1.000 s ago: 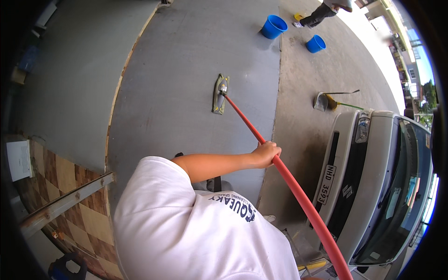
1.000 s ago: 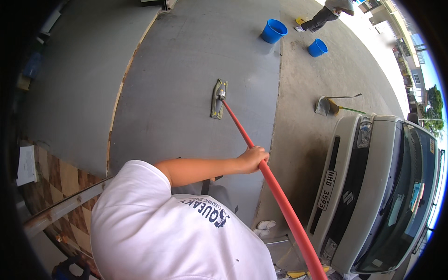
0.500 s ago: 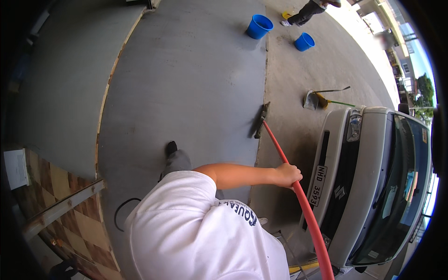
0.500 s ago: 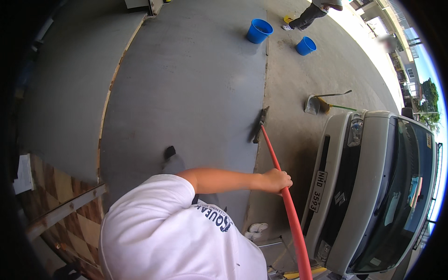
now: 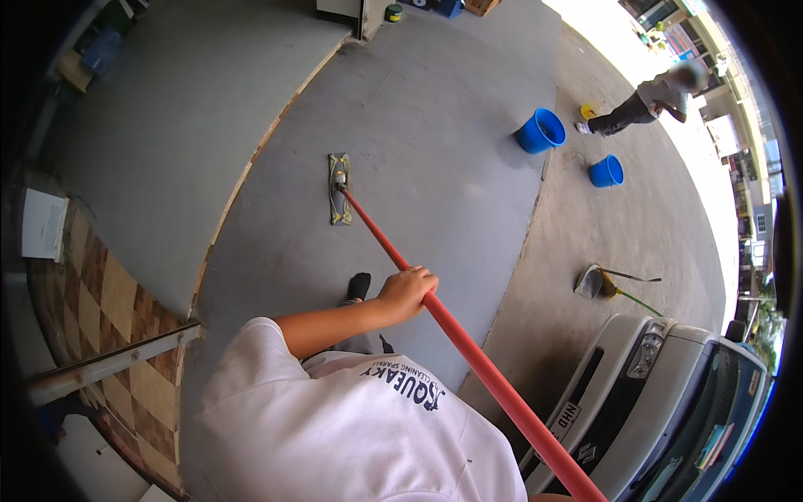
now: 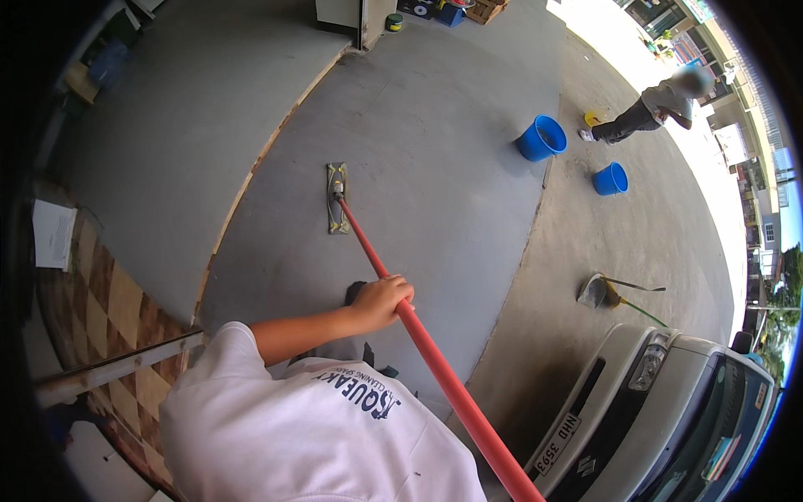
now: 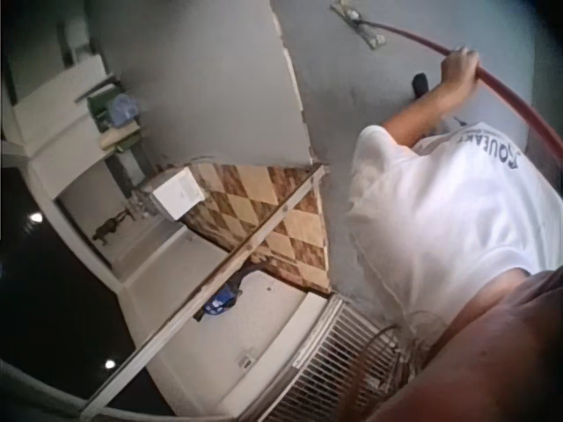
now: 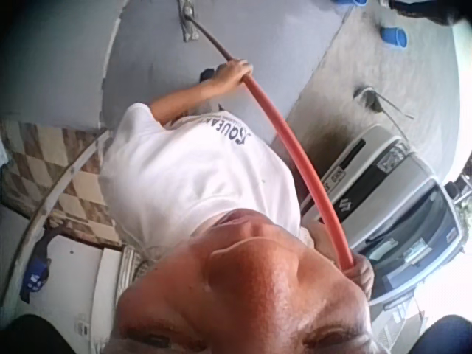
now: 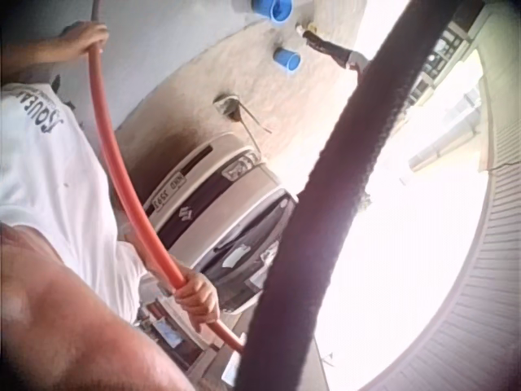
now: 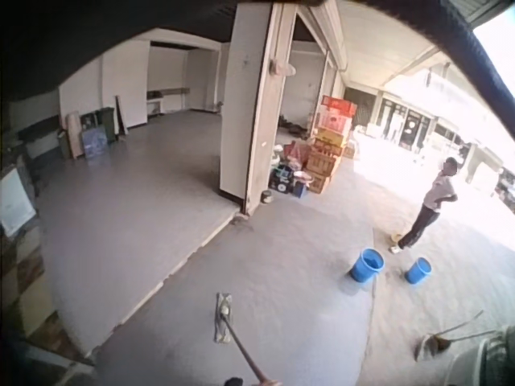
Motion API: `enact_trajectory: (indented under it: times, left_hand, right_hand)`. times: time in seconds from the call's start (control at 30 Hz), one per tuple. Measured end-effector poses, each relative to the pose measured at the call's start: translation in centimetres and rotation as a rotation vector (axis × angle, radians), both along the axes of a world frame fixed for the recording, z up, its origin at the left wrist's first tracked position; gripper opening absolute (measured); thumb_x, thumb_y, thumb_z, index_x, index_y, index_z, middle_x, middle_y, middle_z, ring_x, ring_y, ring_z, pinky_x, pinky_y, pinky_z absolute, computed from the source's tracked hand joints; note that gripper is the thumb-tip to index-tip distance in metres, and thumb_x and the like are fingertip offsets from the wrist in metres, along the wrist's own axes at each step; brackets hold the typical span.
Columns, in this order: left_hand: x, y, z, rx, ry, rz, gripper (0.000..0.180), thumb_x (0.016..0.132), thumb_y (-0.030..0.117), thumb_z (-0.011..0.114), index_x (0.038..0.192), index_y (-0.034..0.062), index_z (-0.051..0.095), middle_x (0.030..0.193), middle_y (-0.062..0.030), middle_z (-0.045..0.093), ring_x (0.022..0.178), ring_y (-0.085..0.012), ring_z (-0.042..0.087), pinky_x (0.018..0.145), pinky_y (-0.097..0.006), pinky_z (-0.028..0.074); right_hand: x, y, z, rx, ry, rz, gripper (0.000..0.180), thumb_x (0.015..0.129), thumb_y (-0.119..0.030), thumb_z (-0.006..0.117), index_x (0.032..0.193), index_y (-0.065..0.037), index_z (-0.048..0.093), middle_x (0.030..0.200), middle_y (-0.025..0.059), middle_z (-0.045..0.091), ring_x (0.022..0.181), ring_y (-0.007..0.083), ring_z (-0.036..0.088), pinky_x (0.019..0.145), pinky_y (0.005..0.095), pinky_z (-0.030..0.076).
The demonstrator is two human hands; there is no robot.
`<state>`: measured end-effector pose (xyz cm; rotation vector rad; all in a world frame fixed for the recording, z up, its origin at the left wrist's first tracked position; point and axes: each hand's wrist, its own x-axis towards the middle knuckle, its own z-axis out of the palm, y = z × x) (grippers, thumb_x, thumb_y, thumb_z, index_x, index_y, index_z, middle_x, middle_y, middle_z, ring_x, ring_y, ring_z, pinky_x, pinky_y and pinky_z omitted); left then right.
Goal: The person mops a grey concrete floor using a flat mop with a red handle, moving it across the surface while other people work on floor tiles in the background.
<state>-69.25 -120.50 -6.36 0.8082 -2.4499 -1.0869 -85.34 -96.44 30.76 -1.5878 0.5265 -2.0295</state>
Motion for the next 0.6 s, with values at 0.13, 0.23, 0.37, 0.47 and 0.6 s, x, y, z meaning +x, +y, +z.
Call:
enact_trajectory:
  times: [0.13, 0.23, 0.37, 0.47, 0.6]
  left_hand:
    - [-2.7, -7.5, -1.5, 0.04, 0.001, 0.086, 0.01, 0.069, 0.006, 0.06, 0.072, 0.0081, 0.05, 0.075, -0.0067, 0.051, 0.075, -0.0257, 0.055, 0.057, -0.039, 0.045]
    - [-6.7, -15.3, -5.3, -0.077, 0.08, 0.164, 0.01, 0.071, 0.008, 0.057, 0.072, 0.0073, 0.048, 0.074, -0.0075, 0.052, 0.075, -0.0272, 0.054, 0.06, -0.038, 0.045]
    - [-7.7, -26.6, -12.6, -0.175, 0.048, 0.265, 0.015, 0.068, 0.003, 0.061, 0.074, 0.0071, 0.048, 0.082, -0.0101, 0.053, 0.085, -0.0298, 0.052, 0.067, -0.04, 0.046]
    - [-10.2, -28.7, -14.7, -0.238, -0.099, 0.168, 0.016, 0.066, 0.003, 0.062, 0.075, 0.0076, 0.049, 0.083, -0.0111, 0.053, 0.087, -0.031, 0.051, 0.07, -0.041, 0.045]
    - [-18.3, -24.9, -14.0, -0.215, -0.054, 0.019, 0.011, 0.067, 0.003, 0.059, 0.073, 0.0064, 0.051, 0.08, -0.0141, 0.055, 0.083, -0.0326, 0.054, 0.096, -0.042, 0.035]
  right_hand:
    - [-2.3, -6.7, -3.3, -0.074, -0.032, -0.007, 0.02, 0.08, -0.016, 0.047, 0.061, -0.011, 0.044, 0.048, -0.0018, 0.045, 0.038, 0.0085, 0.042, 0.041, 0.0241, 0.035]
    - [-4.0, -8.4, -8.6, 0.022, -0.069, -0.172, 0.024, 0.076, -0.021, 0.059, 0.059, -0.011, 0.044, 0.048, -0.0026, 0.042, 0.04, 0.0081, 0.038, 0.045, 0.0225, 0.033]
    - [-5.1, -15.8, -15.9, 0.242, -0.037, -0.323, 0.027, 0.078, -0.027, 0.059, 0.062, -0.011, 0.045, 0.052, -0.0024, 0.037, 0.045, 0.009, 0.035, 0.059, 0.0278, 0.036]
    - [-7.0, -15.6, -17.4, 0.3, -0.044, -0.44, 0.028, 0.078, -0.027, 0.058, 0.062, -0.009, 0.043, 0.052, -0.0007, 0.041, 0.044, 0.0116, 0.042, 0.057, 0.0302, 0.04]
    - [-11.1, -11.8, -14.7, 0.297, -0.015, -0.459, 0.021, 0.081, -0.024, 0.054, 0.067, -0.011, 0.046, 0.052, -0.0029, 0.032, 0.046, 0.0093, 0.031, 0.059, 0.028, 0.034]
